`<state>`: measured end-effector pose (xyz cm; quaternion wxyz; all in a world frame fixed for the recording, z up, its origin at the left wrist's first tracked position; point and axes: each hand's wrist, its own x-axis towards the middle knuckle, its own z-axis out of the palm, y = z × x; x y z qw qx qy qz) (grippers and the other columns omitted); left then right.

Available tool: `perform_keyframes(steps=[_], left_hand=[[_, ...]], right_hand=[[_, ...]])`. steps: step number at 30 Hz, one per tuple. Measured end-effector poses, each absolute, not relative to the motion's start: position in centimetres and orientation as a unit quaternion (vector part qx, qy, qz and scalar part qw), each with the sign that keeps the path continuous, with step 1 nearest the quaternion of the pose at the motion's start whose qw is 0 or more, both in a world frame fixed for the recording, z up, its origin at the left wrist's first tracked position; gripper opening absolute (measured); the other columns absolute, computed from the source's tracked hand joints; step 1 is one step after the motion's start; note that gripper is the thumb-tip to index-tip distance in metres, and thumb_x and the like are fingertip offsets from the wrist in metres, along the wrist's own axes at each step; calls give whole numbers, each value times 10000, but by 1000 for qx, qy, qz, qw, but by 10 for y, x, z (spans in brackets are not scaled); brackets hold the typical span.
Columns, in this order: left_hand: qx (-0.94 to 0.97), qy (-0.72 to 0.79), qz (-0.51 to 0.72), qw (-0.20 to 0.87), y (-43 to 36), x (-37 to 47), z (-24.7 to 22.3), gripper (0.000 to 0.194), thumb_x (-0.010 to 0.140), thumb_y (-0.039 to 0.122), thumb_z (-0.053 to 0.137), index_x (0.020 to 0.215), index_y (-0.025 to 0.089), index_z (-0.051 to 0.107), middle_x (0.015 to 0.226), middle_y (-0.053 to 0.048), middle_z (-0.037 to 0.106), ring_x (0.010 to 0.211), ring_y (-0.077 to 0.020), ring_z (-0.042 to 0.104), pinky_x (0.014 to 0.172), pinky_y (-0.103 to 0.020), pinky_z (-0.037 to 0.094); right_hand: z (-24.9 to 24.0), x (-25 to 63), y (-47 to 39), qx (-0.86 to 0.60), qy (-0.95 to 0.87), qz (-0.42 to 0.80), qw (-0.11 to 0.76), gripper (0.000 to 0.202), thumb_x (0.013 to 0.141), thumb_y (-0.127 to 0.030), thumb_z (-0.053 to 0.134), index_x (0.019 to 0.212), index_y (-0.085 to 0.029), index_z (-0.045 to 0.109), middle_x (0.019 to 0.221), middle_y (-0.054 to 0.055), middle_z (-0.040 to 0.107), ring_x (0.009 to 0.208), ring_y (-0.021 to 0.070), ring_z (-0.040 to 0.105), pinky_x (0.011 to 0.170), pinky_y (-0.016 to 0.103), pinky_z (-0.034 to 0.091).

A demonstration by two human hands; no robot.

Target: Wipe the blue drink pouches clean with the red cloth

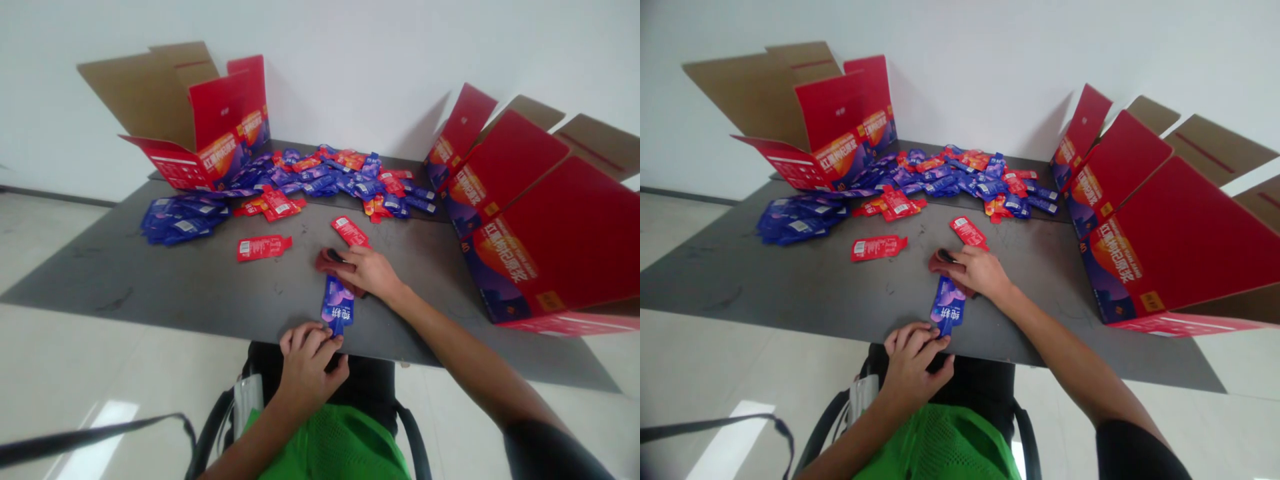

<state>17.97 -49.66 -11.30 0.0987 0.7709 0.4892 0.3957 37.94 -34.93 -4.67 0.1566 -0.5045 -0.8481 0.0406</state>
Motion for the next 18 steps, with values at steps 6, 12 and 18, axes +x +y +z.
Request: perform_keyframes(steps=[6, 12, 18], left_hand=[[763, 493, 408, 97, -496, 181, -113, 256, 727, 287, 835, 971, 288, 758, 945, -7, 750, 1054, -278, 643, 956, -465, 332], [772, 496, 385, 103, -497, 180, -111, 226, 752, 290, 813, 972, 288, 764, 939, -14, 750, 1058, -280, 640, 957, -473, 330], [762, 499, 400, 99, -496, 181, -110, 224, 741, 281, 821, 957, 288, 764, 947, -9, 755, 1060, -277, 645, 967, -472, 333]], right_hand=[[-32, 374, -381, -444, -865, 40, 232, 382, 981, -453, 644, 1273, -218, 720, 957, 57, 705, 864, 178, 670, 725, 268, 498], [-53, 370, -388, -443, -870, 108, 188, 366, 958, -393, 691, 1291, -243, 713, 985, 39, 700, 862, 154, 673, 747, 248, 509], [-34, 380, -343, -483, -861, 22, 159, 386, 967, -381, 675, 1315, -218, 700, 1004, 67, 708, 933, 192, 667, 739, 261, 487]])
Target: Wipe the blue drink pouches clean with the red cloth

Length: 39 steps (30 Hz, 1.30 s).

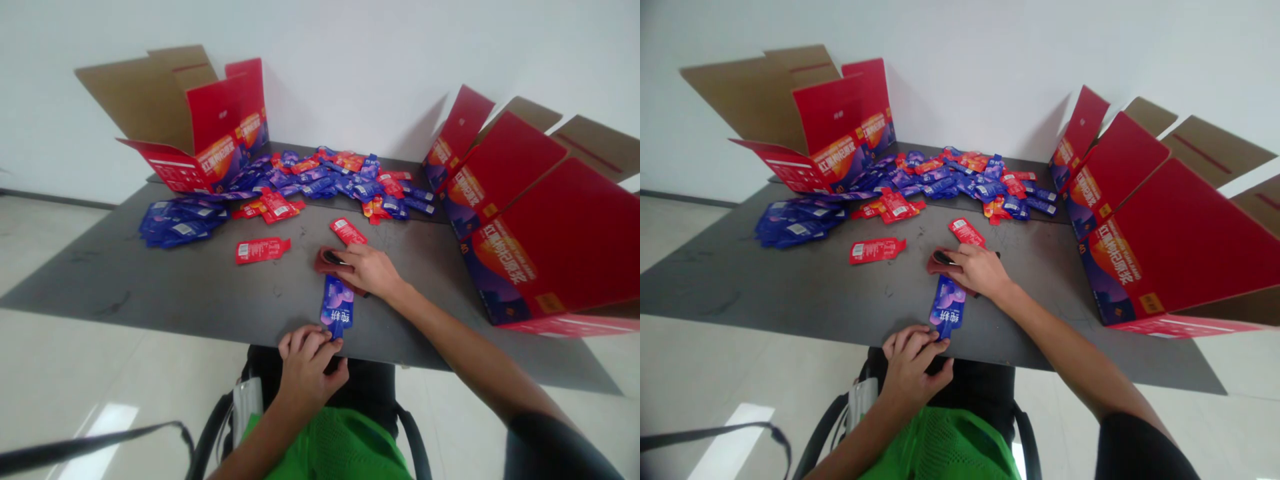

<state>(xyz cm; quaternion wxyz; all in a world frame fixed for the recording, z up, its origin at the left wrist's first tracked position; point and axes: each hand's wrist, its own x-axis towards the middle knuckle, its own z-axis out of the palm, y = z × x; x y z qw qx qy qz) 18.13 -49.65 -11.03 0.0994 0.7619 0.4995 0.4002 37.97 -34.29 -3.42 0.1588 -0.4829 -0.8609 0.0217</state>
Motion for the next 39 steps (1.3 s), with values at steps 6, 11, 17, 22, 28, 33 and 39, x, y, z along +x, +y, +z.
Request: perform_keyframes(steps=[6, 11, 17, 22, 28, 33, 39], left_hand=[[768, 500, 392, 87, -496, 181, -110, 193, 738, 295, 814, 925, 292, 768, 935, -7, 755, 1029, -280, 633, 943, -470, 339], [771, 495, 393, 83, -495, 181, -109, 190, 751, 289, 800, 939, 286, 769, 917, -12, 755, 1039, -275, 649, 952, -474, 332], [764, 501, 395, 94, -495, 182, -108, 195, 747, 283, 800, 938, 282, 763, 917, -6, 750, 1042, -275, 653, 953, -474, 328], [768, 502, 389, 82, -495, 181, -109, 192, 733, 283, 801, 921, 286, 761, 906, -7, 740, 1005, -272, 632, 926, -467, 334], [774, 502, 375, 88, -496, 181, -106, 186, 741, 276, 803, 920, 282, 754, 896, -5, 733, 1002, -282, 615, 932, -483, 330], [781, 493, 372, 96, -496, 180, -104, 207, 779, 278, 800, 978, 262, 745, 948, -21, 735, 1059, -291, 616, 956, -494, 337], [831, 467, 272, 131, -484, 180, -82, 248, 927, 482, 707, 927, 233, 705, 1009, -55, 676, 1054, -281, 558, 922, -466, 406]], right_hand=[[-42, 369, -412, -392, -898, 55, 193, 362, 995, -473, 622, 1251, -236, 723, 965, 48, 702, 836, 167, 659, 726, 275, 486], [-57, 375, -385, -440, -873, 72, 195, 375, 967, -419, 678, 1287, -228, 708, 994, 45, 703, 875, 165, 670, 749, 258, 501], [-40, 384, -336, -485, -859, -1, 163, 392, 970, -401, 670, 1303, -197, 708, 1012, 84, 716, 948, 213, 671, 772, 291, 504], [-34, 371, -402, -427, -876, 36, 221, 394, 1007, -481, 595, 1298, -240, 703, 972, 59, 708, 871, 183, 668, 723, 285, 507], [-56, 369, -408, -422, -880, 89, 196, 353, 979, -428, 656, 1266, -230, 715, 1030, 53, 712, 899, 171, 681, 780, 273, 529], [-52, 387, -339, -500, -854, 8, 143, 399, 961, -380, 676, 1329, -227, 689, 1041, 75, 711, 955, 212, 670, 772, 286, 516], [-34, 409, -343, -517, -804, -71, 284, 387, 1005, -452, 579, 1265, -205, 722, 970, 89, 689, 871, 207, 657, 716, 286, 503]])
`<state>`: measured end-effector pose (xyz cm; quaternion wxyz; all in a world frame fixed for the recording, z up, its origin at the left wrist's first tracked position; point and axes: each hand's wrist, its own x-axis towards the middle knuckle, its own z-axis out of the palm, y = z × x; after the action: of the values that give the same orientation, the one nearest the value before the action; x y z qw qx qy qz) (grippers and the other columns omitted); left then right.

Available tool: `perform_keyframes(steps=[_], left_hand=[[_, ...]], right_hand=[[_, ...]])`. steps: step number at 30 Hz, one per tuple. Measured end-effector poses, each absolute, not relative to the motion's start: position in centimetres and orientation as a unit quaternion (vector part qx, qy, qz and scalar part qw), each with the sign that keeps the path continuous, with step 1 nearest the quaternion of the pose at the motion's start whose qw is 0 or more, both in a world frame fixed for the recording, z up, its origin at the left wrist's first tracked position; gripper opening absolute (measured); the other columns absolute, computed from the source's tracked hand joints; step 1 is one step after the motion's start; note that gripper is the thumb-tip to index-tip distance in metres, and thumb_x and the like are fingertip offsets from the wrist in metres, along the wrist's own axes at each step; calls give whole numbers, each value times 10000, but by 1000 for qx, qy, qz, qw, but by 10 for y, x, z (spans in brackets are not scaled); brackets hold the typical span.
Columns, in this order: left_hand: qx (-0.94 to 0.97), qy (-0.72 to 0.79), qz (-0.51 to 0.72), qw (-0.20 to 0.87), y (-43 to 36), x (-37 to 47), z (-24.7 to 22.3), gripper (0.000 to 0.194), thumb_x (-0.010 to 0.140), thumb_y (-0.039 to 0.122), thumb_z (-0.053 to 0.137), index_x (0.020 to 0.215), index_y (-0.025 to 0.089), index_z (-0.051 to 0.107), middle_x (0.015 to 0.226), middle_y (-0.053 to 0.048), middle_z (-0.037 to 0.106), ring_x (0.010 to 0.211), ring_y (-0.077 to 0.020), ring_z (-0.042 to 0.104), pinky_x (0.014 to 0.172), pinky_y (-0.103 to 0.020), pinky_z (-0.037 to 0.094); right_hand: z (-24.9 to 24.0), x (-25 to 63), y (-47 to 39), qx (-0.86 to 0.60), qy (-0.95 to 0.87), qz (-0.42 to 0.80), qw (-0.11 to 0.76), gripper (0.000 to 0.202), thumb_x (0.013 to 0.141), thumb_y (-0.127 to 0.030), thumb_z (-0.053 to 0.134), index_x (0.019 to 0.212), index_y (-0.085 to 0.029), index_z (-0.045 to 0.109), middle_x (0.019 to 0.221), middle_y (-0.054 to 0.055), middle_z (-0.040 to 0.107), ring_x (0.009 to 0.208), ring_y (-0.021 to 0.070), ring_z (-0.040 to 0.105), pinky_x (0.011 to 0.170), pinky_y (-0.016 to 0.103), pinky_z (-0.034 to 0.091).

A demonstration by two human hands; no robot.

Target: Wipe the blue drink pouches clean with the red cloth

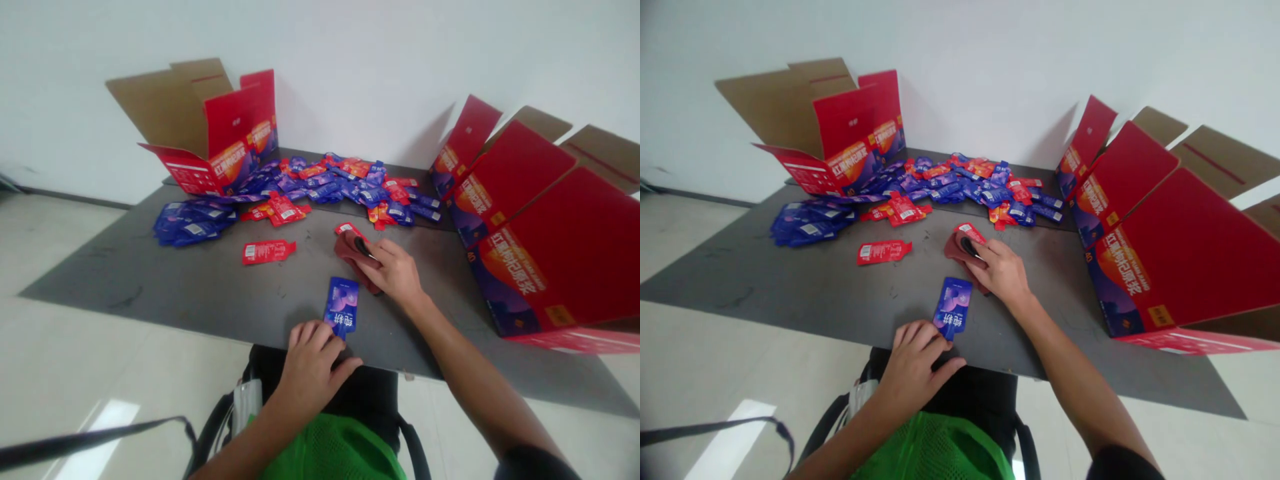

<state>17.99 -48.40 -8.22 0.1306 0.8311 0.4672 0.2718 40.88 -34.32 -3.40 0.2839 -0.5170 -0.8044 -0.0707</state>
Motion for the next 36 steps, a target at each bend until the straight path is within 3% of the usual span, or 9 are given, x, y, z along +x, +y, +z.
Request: perform_keyframes(steps=[3, 6, 9, 11, 15, 18, 21, 29, 36], left_hand=[[833, 477, 250, 124, -471, 194, -71, 271, 955, 487, 664, 971, 217, 675, 1119, -70, 646, 1101, -284, 535, 927, -447, 447], [826, 503, 236, 94, -458, 214, -67, 360, 955, 456, 668, 1194, 189, 631, 1244, -95, 612, 1112, -289, 536, 917, -436, 488], [814, 537, 216, 48, -444, 230, -66, 545, 921, 507, 693, 1311, 145, 578, 1231, -122, 613, 1044, -300, 565, 881, -449, 521], [807, 555, 200, 24, -436, 237, -65, 598, 867, 536, 743, 1280, 129, 595, 1171, -131, 622, 999, -307, 583, 841, -447, 540], [789, 593, 159, 0, -422, 244, -56, 440, 803, 392, 794, 1123, 120, 659, 1058, -147, 632, 901, -308, 635, 692, -397, 549], [785, 606, 126, 16, -416, 240, -44, 286, 814, 269, 725, 1047, 108, 694, 973, -158, 666, 774, -291, 678, 612, -375, 529], [798, 592, 89, 67, -410, 228, -31, 182, 911, 214, 588, 1002, 130, 722, 932, -151, 721, 781, -271, 720, 703, -371, 553], [765, 636, 66, 75, -377, 192, -7, 317, 1048, 285, 441, 1047, 152, 729, 973, -146, 775, 915, -277, 755, 807, -341, 550], [692, 703, 161, -10, -287, 180, 27, 419, 1104, 310, 298, 1329, 137, 606, 1272, -178, 702, 1176, -260, 680, 977, -338, 505]], right_hand=[[-32, 418, -353, -515, -778, -62, 355, 370, 1007, -456, 565, 1214, -203, 739, 896, 71, 666, 781, 191, 650, 672, 289, 498], [-34, 427, -350, -510, -763, -55, 393, 347, 991, -454, 593, 1169, -201, 751, 853, 55, 655, 746, 186, 651, 654, 293, 496], [-37, 438, -343, -515, -753, -39, 407, 331, 978, -466, 612, 1134, -212, 757, 864, 54, 669, 760, 198, 663, 660, 304, 507], [-40, 444, -341, -519, -746, -37, 415, 328, 973, -473, 613, 1121, -218, 757, 890, 60, 681, 786, 210, 672, 674, 317, 516], [-43, 454, -338, -527, -733, -40, 428, 330, 960, -478, 617, 1082, -210, 766, 869, 56, 675, 773, 209, 666, 667, 319, 514], [-44, 458, -336, -529, -730, -34, 432, 335, 955, -476, 624, 1093, -208, 769, 871, 51, 674, 764, 200, 663, 660, 310, 505], [-45, 462, -334, -529, -731, -32, 430, 340, 959, -480, 615, 1114, -220, 770, 862, 44, 670, 773, 198, 664, 673, 308, 497], [-51, 473, -326, -541, -708, 4, 454, 374, 955, -504, 603, 1105, -212, 783, 888, 54, 683, 823, 205, 666, 749, 302, 491], [-51, 478, -324, -552, -682, 26, 478, 434, 936, -556, 608, 1092, -191, 784, 875, 57, 680, 809, 208, 662, 733, 307, 481]])
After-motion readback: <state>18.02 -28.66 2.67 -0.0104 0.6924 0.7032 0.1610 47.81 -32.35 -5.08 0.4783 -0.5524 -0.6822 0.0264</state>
